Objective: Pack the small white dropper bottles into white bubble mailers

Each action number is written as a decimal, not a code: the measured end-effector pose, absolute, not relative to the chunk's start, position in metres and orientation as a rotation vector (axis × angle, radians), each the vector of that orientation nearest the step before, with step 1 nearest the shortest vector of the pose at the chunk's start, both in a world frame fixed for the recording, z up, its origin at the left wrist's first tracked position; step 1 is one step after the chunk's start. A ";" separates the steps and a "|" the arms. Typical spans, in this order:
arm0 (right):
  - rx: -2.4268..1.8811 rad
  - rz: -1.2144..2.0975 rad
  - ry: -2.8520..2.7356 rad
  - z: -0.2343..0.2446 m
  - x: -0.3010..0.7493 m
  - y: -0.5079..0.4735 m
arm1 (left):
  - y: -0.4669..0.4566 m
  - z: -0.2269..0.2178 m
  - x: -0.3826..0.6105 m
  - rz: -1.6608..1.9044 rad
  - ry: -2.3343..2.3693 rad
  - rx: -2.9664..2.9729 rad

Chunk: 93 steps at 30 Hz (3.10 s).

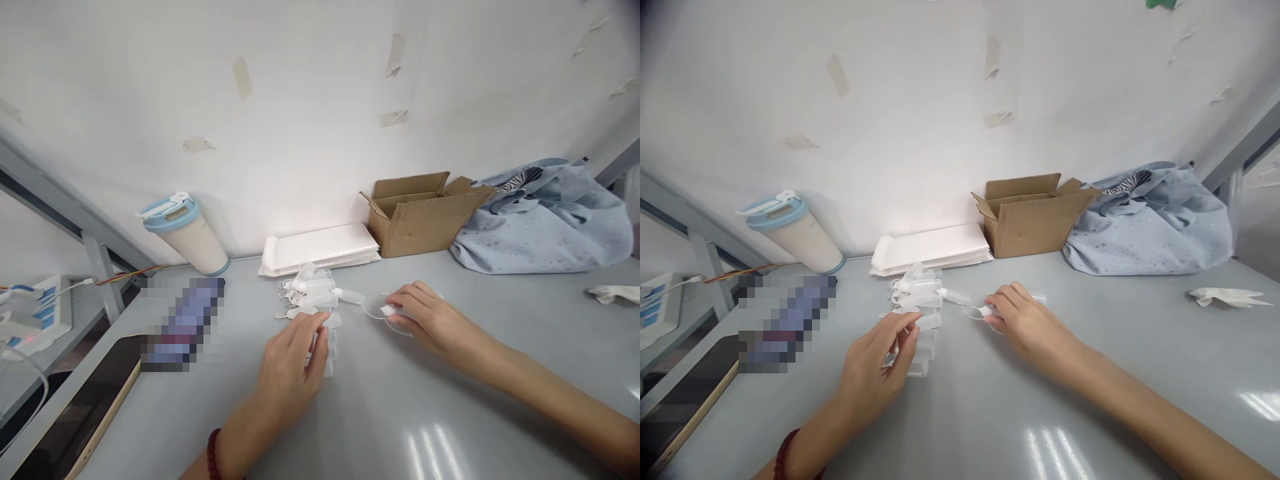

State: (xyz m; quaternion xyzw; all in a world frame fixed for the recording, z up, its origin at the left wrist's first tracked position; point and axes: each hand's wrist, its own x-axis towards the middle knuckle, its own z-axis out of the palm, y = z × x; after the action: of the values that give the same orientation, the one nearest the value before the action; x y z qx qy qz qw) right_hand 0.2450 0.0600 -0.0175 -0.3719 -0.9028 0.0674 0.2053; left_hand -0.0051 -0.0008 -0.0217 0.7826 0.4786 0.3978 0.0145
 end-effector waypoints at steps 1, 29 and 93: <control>-1.006 0.272 -2.496 -0.014 0.242 0.056 | -0.002 -0.022 -0.005 1.215 1.479 2.440; -1.217 1.289 -2.304 0.008 0.227 0.016 | -0.015 0.000 0.015 0.699 1.366 1.688; -1.032 1.115 -2.294 -0.002 0.215 0.012 | -0.028 -0.009 0.025 0.950 1.489 1.315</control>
State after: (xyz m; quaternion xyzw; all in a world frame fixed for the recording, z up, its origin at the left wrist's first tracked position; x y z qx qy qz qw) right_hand 0.2151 0.0122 -0.0024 -0.3678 -0.8181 0.3974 0.1937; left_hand 0.0254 -0.0276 -0.0094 0.5324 0.6031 0.3847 0.4525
